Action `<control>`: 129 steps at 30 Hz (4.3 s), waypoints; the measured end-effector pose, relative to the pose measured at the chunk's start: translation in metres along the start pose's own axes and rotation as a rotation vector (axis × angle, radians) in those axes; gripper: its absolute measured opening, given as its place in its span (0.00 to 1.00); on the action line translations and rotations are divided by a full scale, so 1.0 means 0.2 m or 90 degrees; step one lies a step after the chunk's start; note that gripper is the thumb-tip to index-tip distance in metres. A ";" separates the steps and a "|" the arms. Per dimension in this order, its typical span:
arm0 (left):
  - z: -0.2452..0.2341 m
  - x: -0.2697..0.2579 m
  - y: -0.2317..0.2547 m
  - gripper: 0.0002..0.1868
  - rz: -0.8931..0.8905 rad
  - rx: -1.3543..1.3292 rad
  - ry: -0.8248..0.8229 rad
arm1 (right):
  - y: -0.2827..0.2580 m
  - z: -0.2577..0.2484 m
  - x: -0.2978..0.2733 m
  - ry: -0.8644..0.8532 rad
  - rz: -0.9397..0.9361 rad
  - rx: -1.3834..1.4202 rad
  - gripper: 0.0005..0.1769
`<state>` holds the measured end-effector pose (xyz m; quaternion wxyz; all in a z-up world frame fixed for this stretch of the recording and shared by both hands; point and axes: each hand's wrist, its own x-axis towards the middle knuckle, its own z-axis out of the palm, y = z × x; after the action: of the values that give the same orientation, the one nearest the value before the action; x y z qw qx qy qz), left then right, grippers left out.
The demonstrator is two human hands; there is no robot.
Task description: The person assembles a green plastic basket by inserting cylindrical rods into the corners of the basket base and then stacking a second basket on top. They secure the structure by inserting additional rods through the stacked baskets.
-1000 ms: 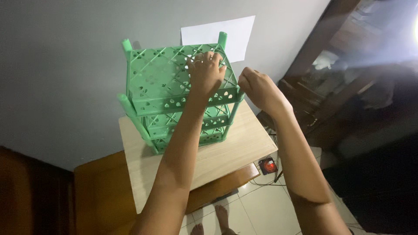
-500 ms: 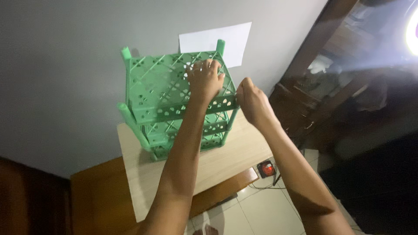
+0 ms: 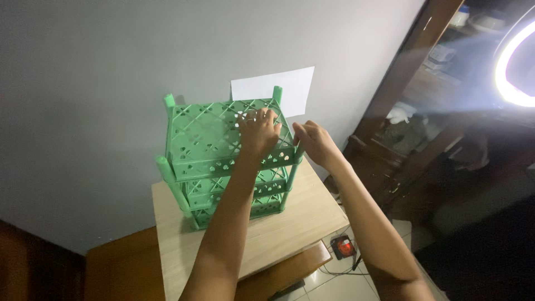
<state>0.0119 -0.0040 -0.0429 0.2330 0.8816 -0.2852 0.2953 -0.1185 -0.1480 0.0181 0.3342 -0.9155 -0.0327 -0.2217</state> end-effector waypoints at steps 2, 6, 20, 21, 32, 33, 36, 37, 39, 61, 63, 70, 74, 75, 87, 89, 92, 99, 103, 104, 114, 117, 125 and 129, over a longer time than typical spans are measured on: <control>-0.01 0.00 0.00 0.20 0.006 -0.010 -0.002 | -0.01 0.04 0.04 -0.001 0.070 0.003 0.27; -0.02 0.04 0.00 0.21 -0.016 -0.005 -0.028 | 0.00 0.14 0.05 0.081 0.036 0.003 0.30; 0.04 0.02 -0.02 0.19 0.017 0.023 0.064 | 0.05 0.21 -0.01 0.168 -0.018 0.032 0.28; 0.03 0.02 -0.02 0.19 0.020 0.024 0.063 | 0.06 0.21 0.00 0.174 -0.034 0.037 0.29; -0.32 -0.15 -0.02 0.10 0.148 -0.224 0.405 | 0.31 0.30 -0.14 0.220 0.077 0.547 0.24; -0.40 -0.25 -0.06 0.10 0.107 -0.209 0.431 | 0.30 0.31 -0.18 0.222 0.077 0.525 0.23; -0.64 -0.54 -0.23 0.11 -0.067 -0.214 0.503 | 0.27 0.36 -0.23 0.203 0.010 0.480 0.22; -0.68 -0.58 -0.27 0.14 -0.100 -0.230 0.505 | 0.26 0.38 -0.23 0.193 -0.023 0.468 0.23; -0.74 -0.64 -0.34 0.21 -0.165 -0.261 0.511 | 0.24 0.41 -0.23 0.232 0.005 0.485 0.23; -0.46 -1.14 -0.68 0.41 -0.522 -0.489 0.083 | 0.51 0.61 -0.40 0.145 0.219 0.509 0.39; -0.39 -1.23 -0.69 0.37 -0.559 -0.411 0.001 | 0.57 0.67 -0.50 0.076 0.282 0.482 0.39; -0.36 -1.33 -0.69 0.30 -0.459 -0.275 0.042 | 0.84 0.89 -0.60 -0.019 0.283 0.530 0.21; -0.32 -1.44 -0.44 0.28 -0.427 -0.327 0.035 | 1.11 0.90 -0.55 0.029 0.261 0.581 0.17; -0.30 -1.47 -0.38 0.28 -0.411 -0.340 0.033 | 1.15 0.89 -0.52 0.032 0.265 0.603 0.17; 0.03 -1.76 -0.30 0.19 -0.362 -0.265 0.041 | 1.18 0.93 -0.53 -0.021 0.424 0.651 0.43; 0.01 -1.76 -0.32 0.20 -0.356 -0.285 0.058 | 1.20 0.93 -0.56 -0.037 0.378 0.639 0.40; -0.02 -1.74 -0.34 0.20 -0.384 -0.295 0.011 | 1.22 0.95 -0.62 -0.064 0.316 0.608 0.35; -0.03 -1.72 -0.44 0.23 -0.539 -0.343 0.029 | 1.23 0.96 -0.68 -0.081 0.376 0.391 0.30; -0.03 -1.72 -0.60 0.21 -0.511 -0.265 0.010 | 1.25 0.98 -0.71 -0.164 0.290 0.268 0.28; -0.02 -1.73 -0.62 0.22 -0.513 -0.253 -0.030 | 1.25 0.99 -0.72 -0.160 0.278 0.293 0.28; -0.09 -1.77 -0.65 0.32 -0.466 -0.330 -0.016 | 1.07 0.81 -0.70 -0.242 0.238 0.226 0.21; -0.15 -1.76 -0.64 0.32 -0.431 -0.301 -0.101 | 0.97 0.64 -0.70 -0.289 0.244 0.190 0.22; -0.30 -1.60 -0.52 0.22 -0.415 -0.400 -0.027 | 0.73 0.33 -0.59 -0.274 0.224 0.219 0.22; -0.35 -1.52 -0.48 0.16 -0.434 -0.463 0.011 | 0.64 0.24 -0.57 -0.273 0.292 0.200 0.22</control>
<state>-0.1547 0.2172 -0.2142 0.6112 0.7837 -0.0634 0.0909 -0.1762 -0.2074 -0.1408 0.4976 -0.8621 0.0702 0.0643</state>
